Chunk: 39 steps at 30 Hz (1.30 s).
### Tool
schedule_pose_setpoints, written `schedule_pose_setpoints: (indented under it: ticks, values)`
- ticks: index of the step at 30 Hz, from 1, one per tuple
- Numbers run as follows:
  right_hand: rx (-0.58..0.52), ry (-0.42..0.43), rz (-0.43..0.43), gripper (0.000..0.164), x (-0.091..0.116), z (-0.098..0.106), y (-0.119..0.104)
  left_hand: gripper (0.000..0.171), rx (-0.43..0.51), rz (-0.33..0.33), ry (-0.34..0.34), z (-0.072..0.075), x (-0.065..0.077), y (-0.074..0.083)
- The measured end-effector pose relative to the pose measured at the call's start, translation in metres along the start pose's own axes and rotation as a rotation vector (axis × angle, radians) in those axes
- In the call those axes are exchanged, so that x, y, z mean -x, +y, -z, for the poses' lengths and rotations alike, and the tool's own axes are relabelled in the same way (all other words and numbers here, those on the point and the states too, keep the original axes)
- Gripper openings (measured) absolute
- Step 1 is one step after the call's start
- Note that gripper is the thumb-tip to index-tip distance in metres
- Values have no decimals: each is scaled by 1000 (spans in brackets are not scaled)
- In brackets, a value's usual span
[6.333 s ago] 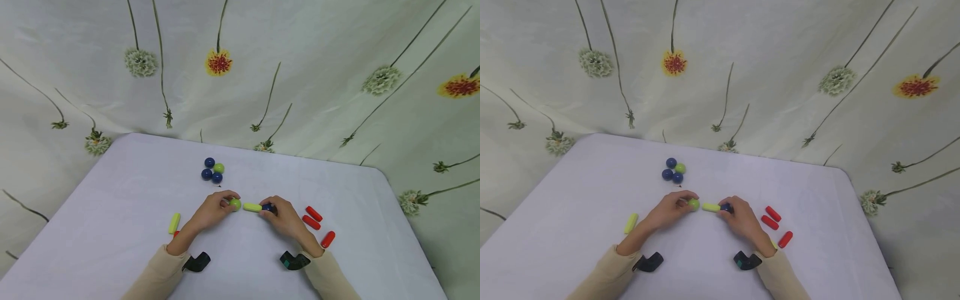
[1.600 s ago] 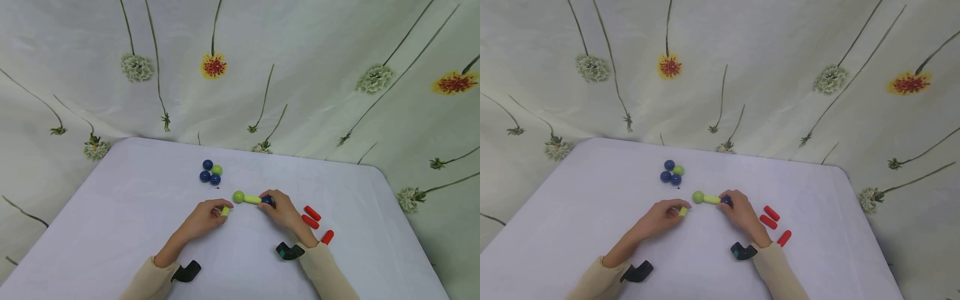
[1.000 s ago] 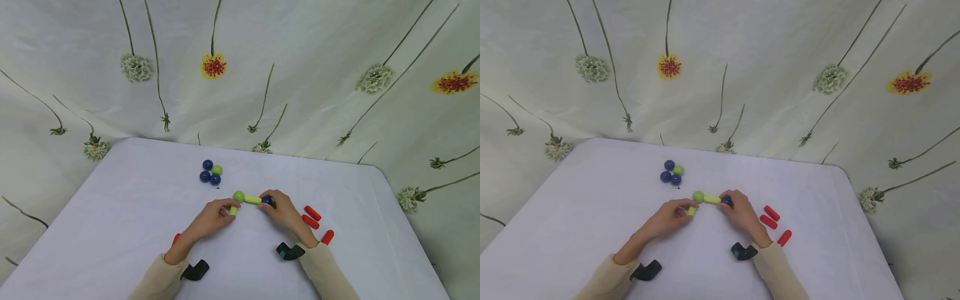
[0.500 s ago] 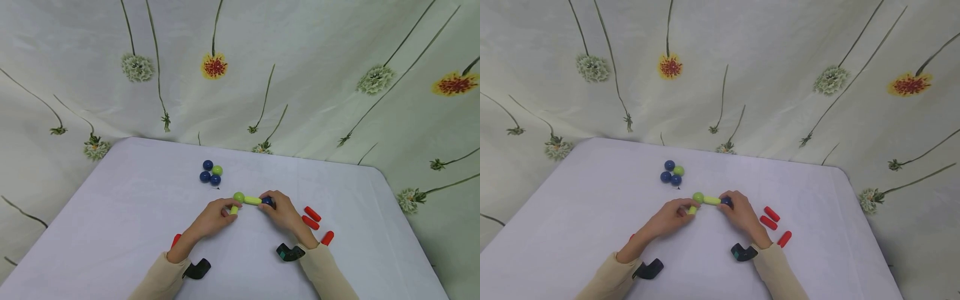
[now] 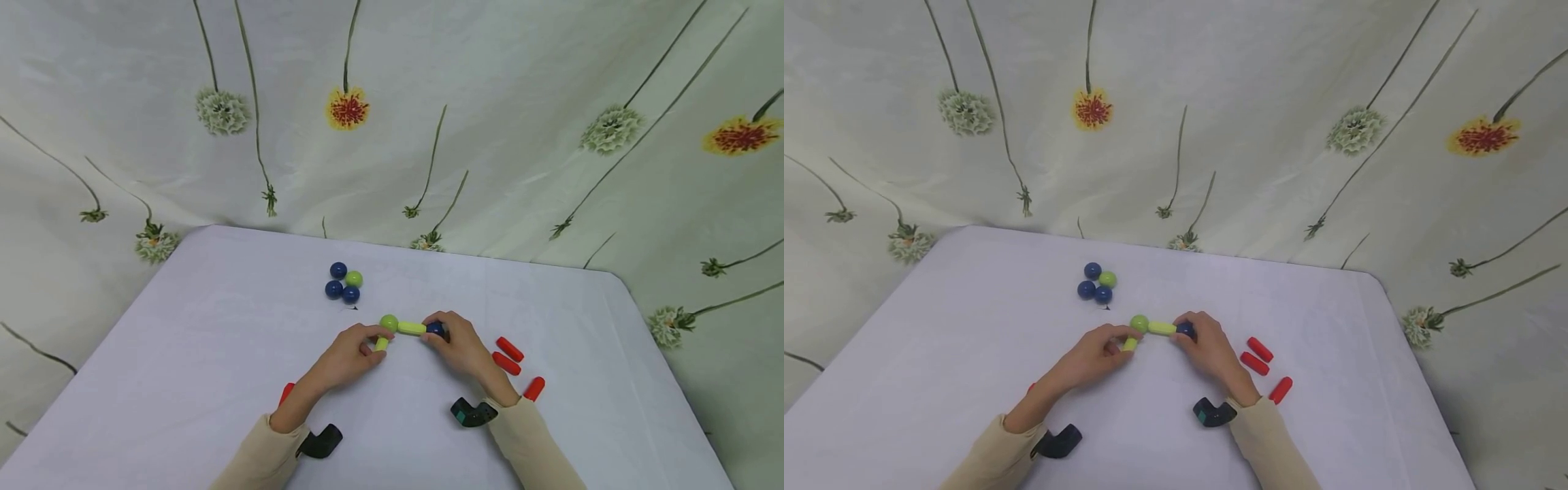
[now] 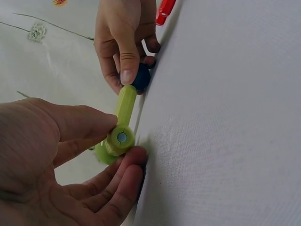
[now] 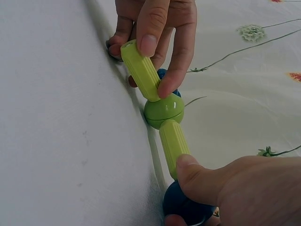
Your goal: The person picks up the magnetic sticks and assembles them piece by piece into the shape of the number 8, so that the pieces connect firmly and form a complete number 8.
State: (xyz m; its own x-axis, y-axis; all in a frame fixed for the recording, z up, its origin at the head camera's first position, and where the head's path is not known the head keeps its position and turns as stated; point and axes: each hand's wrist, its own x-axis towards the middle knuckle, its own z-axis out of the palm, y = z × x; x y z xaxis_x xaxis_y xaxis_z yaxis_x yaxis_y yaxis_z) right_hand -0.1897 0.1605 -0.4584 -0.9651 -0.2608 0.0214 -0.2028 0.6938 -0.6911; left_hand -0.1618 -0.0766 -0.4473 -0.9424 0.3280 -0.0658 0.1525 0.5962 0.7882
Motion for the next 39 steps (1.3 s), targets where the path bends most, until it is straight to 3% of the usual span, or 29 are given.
schedule_pose_setpoints:
  ticks: [7, 21, 30, 34, 39]
  values:
    - [8, 1, 1, 22, 0, 0, 0, 30, -17, -18, 0, 3, 1, -1]
    - [3, 5, 2, 23, 1, 0, 0, 30, -41, 30, 71, 23, -1, -3]
    - [2, -4, -7, 24, 1, -1, -1, 28, -81, -12, 107, 64, -9, -9]
    - [2, -1, -7, 23, 1, -1, -1, 28, -87, -28, 158, 84, -17, -16]
    - [1, 1, 1, 23, 1, -1, 0, 31, -52, 12, 181, 104, -34, -30]
